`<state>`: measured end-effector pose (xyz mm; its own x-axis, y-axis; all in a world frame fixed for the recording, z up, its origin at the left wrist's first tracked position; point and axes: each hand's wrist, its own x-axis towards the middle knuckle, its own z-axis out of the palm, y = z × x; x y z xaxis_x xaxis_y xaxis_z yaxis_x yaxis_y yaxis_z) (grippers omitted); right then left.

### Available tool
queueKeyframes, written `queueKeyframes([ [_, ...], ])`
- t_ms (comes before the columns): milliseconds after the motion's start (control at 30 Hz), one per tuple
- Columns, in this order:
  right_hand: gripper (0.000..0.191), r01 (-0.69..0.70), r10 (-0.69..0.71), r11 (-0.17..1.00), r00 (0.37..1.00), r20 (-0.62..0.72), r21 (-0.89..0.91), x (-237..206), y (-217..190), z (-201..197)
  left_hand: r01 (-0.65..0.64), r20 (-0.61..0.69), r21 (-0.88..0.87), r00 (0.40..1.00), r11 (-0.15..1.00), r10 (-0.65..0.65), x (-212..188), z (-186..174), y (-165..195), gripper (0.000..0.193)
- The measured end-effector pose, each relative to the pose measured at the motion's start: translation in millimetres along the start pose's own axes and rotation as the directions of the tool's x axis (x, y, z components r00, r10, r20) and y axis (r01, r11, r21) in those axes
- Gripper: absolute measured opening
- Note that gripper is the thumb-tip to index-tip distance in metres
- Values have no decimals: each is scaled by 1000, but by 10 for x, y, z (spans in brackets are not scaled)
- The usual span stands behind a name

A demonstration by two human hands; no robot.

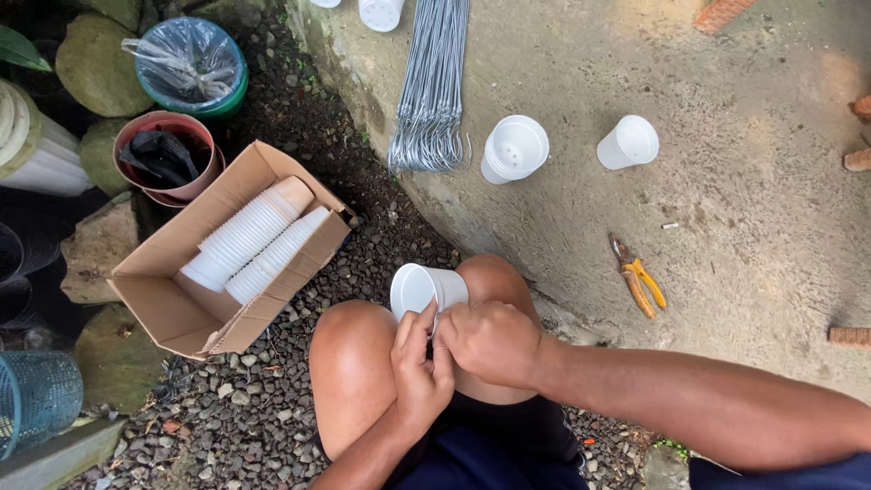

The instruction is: The person sits on the ground and assembles small white plastic pots by inserting metal wire hooks through pre-drilled holes in the sides. They bend the wire ends to secure the hooks and place finished pots aside.

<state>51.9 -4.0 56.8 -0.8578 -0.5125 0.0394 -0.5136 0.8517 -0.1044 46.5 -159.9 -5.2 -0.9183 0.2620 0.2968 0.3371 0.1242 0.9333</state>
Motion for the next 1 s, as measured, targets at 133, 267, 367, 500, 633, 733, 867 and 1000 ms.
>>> queueKeyframes([
  [133,14,-333,370,800,929,26,499,-41,-56,213,26,-1,7,1000,1000,-26,-1,-6,-10,46],
  [267,20,-205,425,417,905,9,886,-146,38,500,-20,8,43,1000,999,20,-5,-14,-14,47],
  [367,28,-538,400,-312,673,622,783,-250,105,589,-48,30,60,998,997,46,-13,-27,1,48],
  [500,30,-514,361,-238,741,566,824,-300,173,416,-93,51,74,995,993,89,-21,-43,43,47],
  [633,29,-379,416,571,898,142,728,-276,-1,60,-63,31,33,998,997,62,-6,-69,95,38],
  [733,24,-345,410,797,912,-25,497,-291,-125,-197,-74,10,26,997,997,74,20,-101,115,30],
  [867,37,-188,184,982,964,-191,-4,-239,-204,-355,-19,20,2,1000,1000,19,53,-122,122,24],
  [1000,40,-145,95,959,974,-207,-244,-191,-227,-375,55,44,-5,998,998,-55,58,-110,111,30],
])
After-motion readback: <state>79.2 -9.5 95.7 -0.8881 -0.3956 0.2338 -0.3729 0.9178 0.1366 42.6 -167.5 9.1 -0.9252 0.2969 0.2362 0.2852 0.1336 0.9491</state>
